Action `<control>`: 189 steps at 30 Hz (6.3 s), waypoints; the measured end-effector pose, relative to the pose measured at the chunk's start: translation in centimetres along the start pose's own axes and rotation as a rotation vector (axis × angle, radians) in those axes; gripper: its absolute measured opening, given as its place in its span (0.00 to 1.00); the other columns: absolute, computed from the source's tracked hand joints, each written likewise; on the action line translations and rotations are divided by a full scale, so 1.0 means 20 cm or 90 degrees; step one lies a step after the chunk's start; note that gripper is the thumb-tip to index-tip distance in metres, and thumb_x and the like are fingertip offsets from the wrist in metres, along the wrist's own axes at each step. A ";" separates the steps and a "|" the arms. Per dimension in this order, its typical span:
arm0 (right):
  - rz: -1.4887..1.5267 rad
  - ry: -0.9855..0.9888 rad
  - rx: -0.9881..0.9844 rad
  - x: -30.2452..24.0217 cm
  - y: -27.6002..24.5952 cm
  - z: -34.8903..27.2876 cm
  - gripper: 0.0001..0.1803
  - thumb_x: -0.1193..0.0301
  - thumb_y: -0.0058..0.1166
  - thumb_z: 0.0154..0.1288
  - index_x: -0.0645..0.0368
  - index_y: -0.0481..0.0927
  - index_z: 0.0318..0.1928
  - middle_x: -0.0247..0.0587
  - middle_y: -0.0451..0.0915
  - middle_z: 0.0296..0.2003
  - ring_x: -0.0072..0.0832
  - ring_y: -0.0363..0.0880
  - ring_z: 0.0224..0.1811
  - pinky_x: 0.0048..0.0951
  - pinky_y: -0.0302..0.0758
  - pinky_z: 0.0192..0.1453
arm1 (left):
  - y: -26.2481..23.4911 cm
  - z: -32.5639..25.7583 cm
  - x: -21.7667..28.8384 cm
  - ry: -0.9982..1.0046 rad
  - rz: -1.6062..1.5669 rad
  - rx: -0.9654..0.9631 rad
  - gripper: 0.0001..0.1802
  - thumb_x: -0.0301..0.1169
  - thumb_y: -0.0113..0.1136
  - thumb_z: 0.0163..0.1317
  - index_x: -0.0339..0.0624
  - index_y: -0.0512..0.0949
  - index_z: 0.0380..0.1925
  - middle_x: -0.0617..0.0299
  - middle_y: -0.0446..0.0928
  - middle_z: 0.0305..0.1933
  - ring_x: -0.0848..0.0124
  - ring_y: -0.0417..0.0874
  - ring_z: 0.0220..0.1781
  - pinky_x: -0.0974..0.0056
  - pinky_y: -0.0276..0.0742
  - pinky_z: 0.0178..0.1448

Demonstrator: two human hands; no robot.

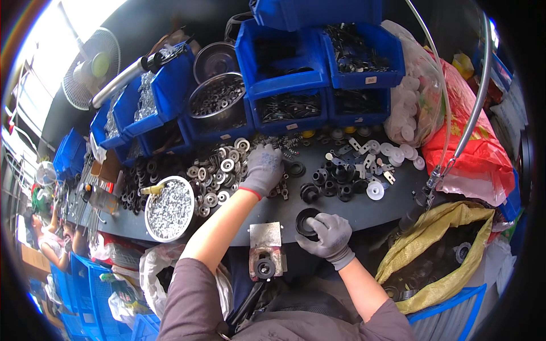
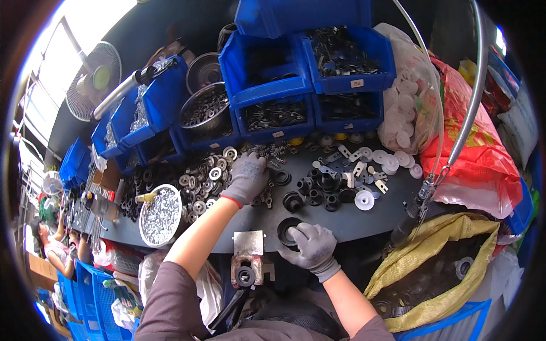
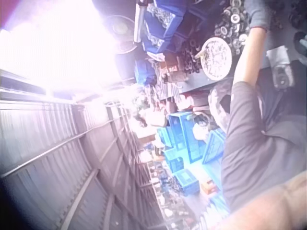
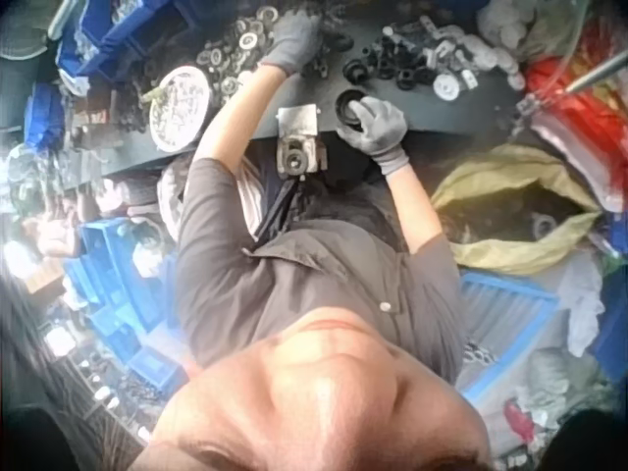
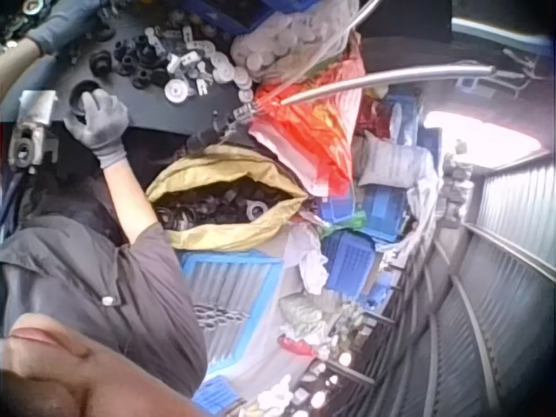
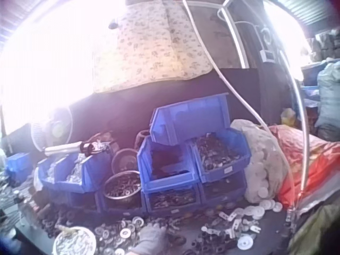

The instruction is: The person assembles caulking guns by fastening piston, trigger, and handle components using small hardware and a pneumatic tool, inserting the push rod, and attaching a metal barrel and end caps to complete the assembly.

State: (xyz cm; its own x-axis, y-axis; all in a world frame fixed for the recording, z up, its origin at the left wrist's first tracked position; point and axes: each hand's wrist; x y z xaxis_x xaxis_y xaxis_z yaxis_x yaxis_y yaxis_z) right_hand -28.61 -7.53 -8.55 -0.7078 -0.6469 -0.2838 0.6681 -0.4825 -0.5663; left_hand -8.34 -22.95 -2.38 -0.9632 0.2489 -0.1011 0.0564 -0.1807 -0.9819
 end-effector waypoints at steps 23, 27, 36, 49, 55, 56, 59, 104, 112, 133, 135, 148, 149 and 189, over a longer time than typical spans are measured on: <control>-0.079 -0.018 0.025 0.00 0.04 0.02 0.21 0.52 0.72 0.47 0.46 0.80 0.38 0.29 0.77 0.36 0.32 0.76 0.27 0.36 0.74 0.29 | -0.10 -0.52 -0.05 0.049 -0.261 0.008 0.26 0.30 0.60 0.55 0.37 0.74 0.56 0.40 0.74 0.53 0.44 0.76 0.56 0.46 0.76 0.58; -0.080 -0.025 0.025 0.00 0.04 0.03 0.21 0.52 0.72 0.48 0.46 0.79 0.37 0.29 0.77 0.36 0.33 0.76 0.27 0.37 0.74 0.29 | -0.03 -0.63 -0.11 0.023 -0.339 0.123 0.26 0.28 0.61 0.57 0.36 0.74 0.58 0.40 0.73 0.57 0.43 0.75 0.57 0.48 0.74 0.59; -0.088 -0.021 0.018 -0.01 0.06 0.02 0.19 0.53 0.71 0.48 0.45 0.79 0.36 0.30 0.77 0.36 0.35 0.76 0.28 0.38 0.73 0.31 | 0.04 -0.65 -0.08 0.064 -0.353 0.069 0.26 0.32 0.63 0.57 0.38 0.75 0.57 0.44 0.75 0.59 0.46 0.75 0.61 0.48 0.72 0.64; -0.113 -0.023 0.012 0.01 0.06 0.02 0.19 0.52 0.70 0.50 0.45 0.80 0.37 0.30 0.77 0.37 0.35 0.76 0.28 0.39 0.72 0.31 | 0.02 -0.51 -0.03 0.024 -0.367 0.089 0.21 0.31 0.61 0.59 0.38 0.76 0.53 0.45 0.76 0.56 0.47 0.77 0.57 0.48 0.74 0.60; -0.111 -0.024 0.004 0.00 0.06 0.02 0.18 0.52 0.70 0.49 0.46 0.80 0.36 0.30 0.78 0.37 0.35 0.76 0.28 0.38 0.74 0.30 | 0.04 -0.40 -0.06 0.069 -0.291 0.109 0.27 0.28 0.52 0.60 0.35 0.73 0.61 0.44 0.75 0.62 0.44 0.77 0.58 0.48 0.74 0.63; -0.115 -0.019 -0.001 0.00 0.07 0.03 0.18 0.52 0.70 0.49 0.46 0.80 0.36 0.30 0.78 0.37 0.35 0.76 0.28 0.38 0.74 0.30 | 0.06 -0.40 -0.07 0.072 -0.296 0.104 0.27 0.28 0.52 0.60 0.35 0.73 0.61 0.44 0.75 0.62 0.44 0.77 0.58 0.48 0.74 0.63; -0.085 -0.027 0.014 -0.01 0.06 0.01 0.18 0.53 0.70 0.49 0.47 0.80 0.36 0.31 0.78 0.37 0.35 0.76 0.28 0.37 0.74 0.30 | -0.02 -0.47 -0.02 0.099 -0.342 0.060 0.27 0.27 0.54 0.59 0.37 0.74 0.61 0.45 0.77 0.59 0.45 0.77 0.58 0.48 0.74 0.62; -0.127 -0.011 0.054 -0.03 0.08 0.01 0.15 0.59 0.70 0.48 0.49 0.82 0.35 0.35 0.80 0.36 0.40 0.79 0.32 0.42 0.76 0.35 | 0.09 -0.98 -0.14 -0.092 -0.369 0.295 0.18 0.24 0.59 0.57 0.41 0.81 0.48 0.53 0.80 0.41 0.56 0.81 0.46 0.56 0.76 0.52; -0.146 -0.020 0.050 -0.02 0.08 0.01 0.16 0.58 0.69 0.49 0.49 0.82 0.37 0.35 0.79 0.37 0.40 0.79 0.33 0.42 0.76 0.35 | -0.21 -1.26 -0.03 0.106 -0.581 0.033 0.43 0.44 0.80 0.40 0.46 0.77 0.60 0.45 0.71 0.64 0.45 0.68 0.68 0.48 0.63 0.73; -0.163 -0.015 0.024 -0.02 0.07 0.00 0.17 0.61 0.67 0.51 0.50 0.83 0.41 0.37 0.80 0.40 0.41 0.78 0.36 0.42 0.75 0.40 | -0.07 -1.31 0.08 0.043 -0.617 0.151 0.35 0.39 0.77 0.44 0.46 0.79 0.56 0.49 0.73 0.65 0.48 0.70 0.67 0.48 0.60 0.73; -0.144 -0.014 0.019 -0.02 0.06 -0.01 0.16 0.62 0.67 0.51 0.50 0.84 0.41 0.37 0.80 0.40 0.42 0.78 0.36 0.41 0.75 0.40 | -0.05 -1.31 0.10 0.037 -0.632 0.153 0.34 0.40 0.77 0.44 0.46 0.80 0.55 0.49 0.73 0.64 0.48 0.70 0.67 0.47 0.60 0.72; -0.143 0.006 0.001 -0.02 0.07 -0.02 0.21 0.60 0.67 0.50 0.51 0.83 0.45 0.36 0.79 0.42 0.38 0.77 0.37 0.39 0.75 0.43 | -0.03 -1.32 0.13 -0.013 -0.675 0.159 0.35 0.36 0.78 0.43 0.49 0.80 0.55 0.53 0.72 0.65 0.49 0.67 0.68 0.49 0.60 0.72; -0.139 0.010 0.015 -0.02 0.07 -0.03 0.18 0.60 0.67 0.50 0.50 0.84 0.43 0.34 0.79 0.41 0.37 0.77 0.36 0.38 0.74 0.41 | -0.03 -1.33 0.12 -0.007 -0.660 0.152 0.36 0.38 0.79 0.43 0.47 0.79 0.56 0.52 0.71 0.66 0.49 0.66 0.69 0.48 0.60 0.72; -0.066 0.024 0.047 -0.02 0.05 -0.02 0.22 0.60 0.68 0.49 0.49 0.82 0.47 0.33 0.78 0.42 0.35 0.78 0.38 0.40 0.73 0.41 | -0.32 -1.20 -0.01 0.063 -0.618 -0.013 0.33 0.33 0.75 0.46 0.39 0.78 0.56 0.52 0.77 0.56 0.55 0.76 0.60 0.53 0.67 0.67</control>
State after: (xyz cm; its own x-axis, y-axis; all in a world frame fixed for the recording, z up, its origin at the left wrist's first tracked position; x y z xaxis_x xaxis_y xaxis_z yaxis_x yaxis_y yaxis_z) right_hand -27.76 -7.54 -9.36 -0.7815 -0.5690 -0.2557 0.6044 -0.5890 -0.5364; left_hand -2.16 1.07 0.03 -0.5672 0.3603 0.7406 -0.7443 0.1609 -0.6482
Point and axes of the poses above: each hand's wrist, its own z-axis towards the middle knuckle, its own y-axis out of the palm, x = y × z
